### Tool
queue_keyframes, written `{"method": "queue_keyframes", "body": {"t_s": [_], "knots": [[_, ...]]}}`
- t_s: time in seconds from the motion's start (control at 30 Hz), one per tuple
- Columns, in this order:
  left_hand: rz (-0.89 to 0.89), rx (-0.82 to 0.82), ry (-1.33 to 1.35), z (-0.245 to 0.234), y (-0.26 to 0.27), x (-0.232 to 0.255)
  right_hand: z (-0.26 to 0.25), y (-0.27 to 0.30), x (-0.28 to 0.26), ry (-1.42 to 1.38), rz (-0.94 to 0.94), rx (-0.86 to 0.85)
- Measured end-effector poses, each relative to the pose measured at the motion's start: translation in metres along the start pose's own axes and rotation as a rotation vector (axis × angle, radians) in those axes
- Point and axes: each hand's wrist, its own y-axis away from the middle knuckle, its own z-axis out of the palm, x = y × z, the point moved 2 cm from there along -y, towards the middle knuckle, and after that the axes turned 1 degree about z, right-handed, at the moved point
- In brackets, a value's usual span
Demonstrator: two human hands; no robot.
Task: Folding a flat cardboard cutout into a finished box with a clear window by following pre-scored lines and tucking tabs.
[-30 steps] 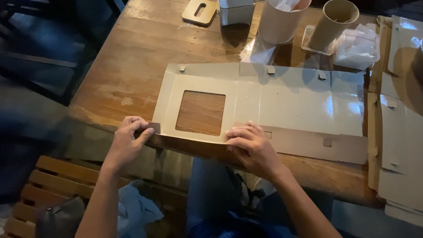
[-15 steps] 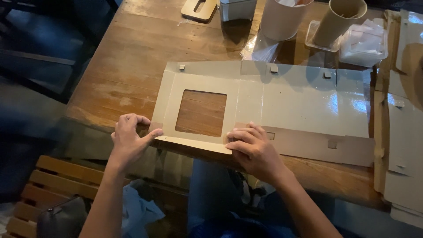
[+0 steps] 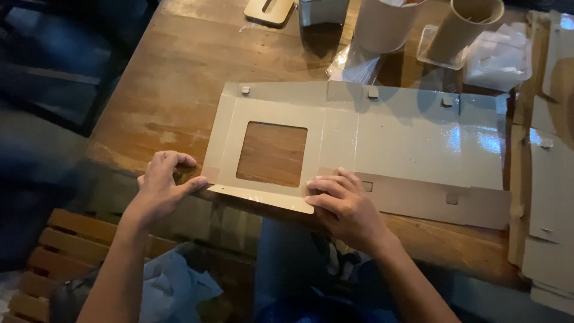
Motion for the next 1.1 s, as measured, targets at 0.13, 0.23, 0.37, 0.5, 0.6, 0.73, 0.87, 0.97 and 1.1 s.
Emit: {"method": "queue_keyframes", "body": {"t_s": [0.13, 0.23, 0.37, 0.5, 0.6, 0.73, 0.87, 0.97, 1.1], "knots": [[0.015, -0.010, 0.031, 0.002, -0.006, -0.011, 0.000, 0.000, -0.001, -0.018, -0.001, -0.005], [0.003, -0.043, 0.029, 0.003, -0.011, -0.017, 0.001, 0.000, 0.001, -0.021, -0.002, -0.010], [-0.008, -0.061, 0.022, -0.001, -0.012, -0.015, 0.000, -0.001, 0.000, -0.020, 0.005, -0.011], [-0.039, -0.085, 0.014, -0.005, -0.010, -0.001, -0.001, 0.000, 0.000, 0.021, 0.006, -0.038], [-0.064, -0.086, -0.023, -0.003, -0.014, 0.002, -0.002, -0.002, -0.002, 0.026, -0.005, -0.032], [-0.080, -0.097, -0.046, -0.003, -0.016, 0.007, 0.000, -0.001, -0.002, 0.014, -0.011, -0.021], [-0.086, -0.098, -0.080, -0.003, -0.016, 0.009, 0.000, -0.001, -0.002, 0.004, -0.016, -0.026], [-0.092, -0.102, -0.072, -0.001, -0.019, 0.004, 0.002, -0.001, -0.003, 0.009, -0.033, -0.040], [-0.107, -0.105, -0.081, 0.000, -0.020, 0.005, -0.003, -0.001, -0.011, 0.064, -0.080, -0.083]]}}
